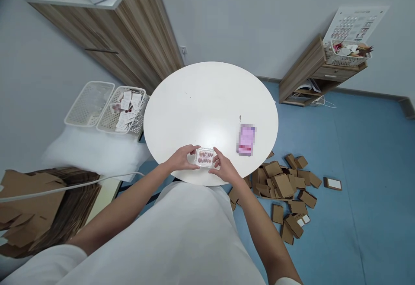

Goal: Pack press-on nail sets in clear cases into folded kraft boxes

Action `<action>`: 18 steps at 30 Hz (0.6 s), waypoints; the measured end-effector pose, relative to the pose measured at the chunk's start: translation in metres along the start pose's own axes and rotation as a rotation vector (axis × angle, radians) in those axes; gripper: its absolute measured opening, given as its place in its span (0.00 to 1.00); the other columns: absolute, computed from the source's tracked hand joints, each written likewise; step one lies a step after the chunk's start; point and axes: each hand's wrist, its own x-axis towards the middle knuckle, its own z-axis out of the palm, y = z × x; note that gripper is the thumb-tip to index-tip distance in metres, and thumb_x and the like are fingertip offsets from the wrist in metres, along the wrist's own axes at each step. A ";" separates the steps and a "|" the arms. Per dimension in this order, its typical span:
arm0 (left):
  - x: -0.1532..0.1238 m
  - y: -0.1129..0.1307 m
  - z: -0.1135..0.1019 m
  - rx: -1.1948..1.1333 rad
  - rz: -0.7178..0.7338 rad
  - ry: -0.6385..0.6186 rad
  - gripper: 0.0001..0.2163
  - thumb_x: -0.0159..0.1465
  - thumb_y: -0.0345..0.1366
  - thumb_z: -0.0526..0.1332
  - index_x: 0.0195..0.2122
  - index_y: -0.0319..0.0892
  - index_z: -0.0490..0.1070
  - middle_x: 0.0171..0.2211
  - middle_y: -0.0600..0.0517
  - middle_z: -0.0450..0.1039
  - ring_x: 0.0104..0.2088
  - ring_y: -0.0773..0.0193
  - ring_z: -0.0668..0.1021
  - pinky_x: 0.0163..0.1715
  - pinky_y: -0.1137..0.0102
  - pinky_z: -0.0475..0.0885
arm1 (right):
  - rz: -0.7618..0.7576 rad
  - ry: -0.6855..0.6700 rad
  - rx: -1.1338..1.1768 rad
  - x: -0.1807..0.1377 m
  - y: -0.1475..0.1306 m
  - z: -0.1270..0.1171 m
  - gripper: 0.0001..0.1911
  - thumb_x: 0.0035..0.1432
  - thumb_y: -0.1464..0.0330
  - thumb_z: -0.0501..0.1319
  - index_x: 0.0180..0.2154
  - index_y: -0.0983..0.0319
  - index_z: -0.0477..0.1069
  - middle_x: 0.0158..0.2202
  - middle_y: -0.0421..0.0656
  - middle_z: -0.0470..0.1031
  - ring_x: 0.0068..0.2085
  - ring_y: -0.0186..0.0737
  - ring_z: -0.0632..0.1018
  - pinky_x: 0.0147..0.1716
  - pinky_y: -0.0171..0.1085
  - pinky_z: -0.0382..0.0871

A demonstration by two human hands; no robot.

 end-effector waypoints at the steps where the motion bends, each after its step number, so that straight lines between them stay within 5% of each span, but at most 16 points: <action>1: 0.000 0.000 -0.001 0.004 0.001 -0.005 0.35 0.46 0.48 0.65 0.55 0.46 0.57 0.34 0.51 0.66 0.33 0.64 0.69 0.34 0.68 0.66 | 0.003 0.007 -0.036 0.002 -0.002 0.000 0.44 0.45 0.63 0.63 0.60 0.51 0.42 0.37 0.39 0.67 0.33 0.34 0.71 0.37 0.40 0.68; 8: 0.000 -0.005 -0.003 -0.022 -0.063 0.033 0.37 0.52 0.43 0.61 0.61 0.47 0.45 0.37 0.50 0.65 0.30 0.66 0.68 0.32 0.68 0.67 | 0.041 0.111 -0.126 0.019 -0.011 0.012 0.39 0.48 0.65 0.60 0.59 0.52 0.45 0.36 0.39 0.67 0.32 0.34 0.71 0.35 0.39 0.68; 18: -0.013 -0.056 -0.030 -0.141 -0.176 0.169 0.32 0.54 0.37 0.60 0.59 0.48 0.50 0.40 0.50 0.63 0.28 0.68 0.67 0.33 0.68 0.69 | 0.047 0.119 -0.241 0.077 -0.041 0.050 0.43 0.48 0.62 0.60 0.61 0.54 0.39 0.39 0.41 0.67 0.32 0.36 0.70 0.35 0.40 0.68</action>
